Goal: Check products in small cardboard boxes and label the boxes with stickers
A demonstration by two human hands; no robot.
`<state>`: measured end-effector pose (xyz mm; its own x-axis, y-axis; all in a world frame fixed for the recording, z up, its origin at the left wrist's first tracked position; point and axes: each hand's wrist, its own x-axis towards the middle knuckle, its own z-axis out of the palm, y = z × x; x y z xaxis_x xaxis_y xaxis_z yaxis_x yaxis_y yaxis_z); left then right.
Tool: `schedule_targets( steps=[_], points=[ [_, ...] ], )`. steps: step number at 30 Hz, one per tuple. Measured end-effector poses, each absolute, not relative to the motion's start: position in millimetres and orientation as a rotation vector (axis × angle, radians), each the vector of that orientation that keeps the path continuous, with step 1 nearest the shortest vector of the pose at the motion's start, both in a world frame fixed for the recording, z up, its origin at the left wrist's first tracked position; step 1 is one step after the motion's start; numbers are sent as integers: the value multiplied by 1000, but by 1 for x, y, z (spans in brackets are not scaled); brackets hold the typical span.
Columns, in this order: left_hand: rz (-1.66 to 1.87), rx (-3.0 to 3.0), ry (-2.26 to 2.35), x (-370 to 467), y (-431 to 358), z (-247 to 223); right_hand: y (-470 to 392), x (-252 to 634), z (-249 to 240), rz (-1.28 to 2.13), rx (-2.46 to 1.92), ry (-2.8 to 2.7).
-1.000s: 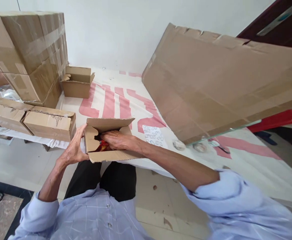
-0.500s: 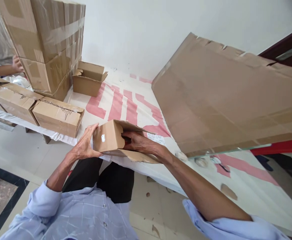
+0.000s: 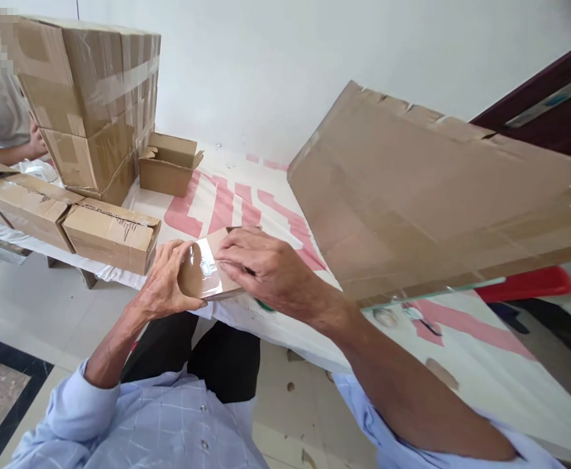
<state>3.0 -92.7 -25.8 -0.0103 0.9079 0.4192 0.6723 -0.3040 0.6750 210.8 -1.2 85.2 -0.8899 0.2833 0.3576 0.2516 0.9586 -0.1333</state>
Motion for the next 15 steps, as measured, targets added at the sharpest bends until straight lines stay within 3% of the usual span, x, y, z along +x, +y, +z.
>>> schedule_targets(
  steps=[7, 15],
  points=[
    [1216, 2035, 1650, 11, -91, -20, 6, 194, 75, -420, -466, -2960],
    [1236, 2054, 1663, 18, -87, -19, -1, 195, 71, -618, -431, -2984]
  ],
)
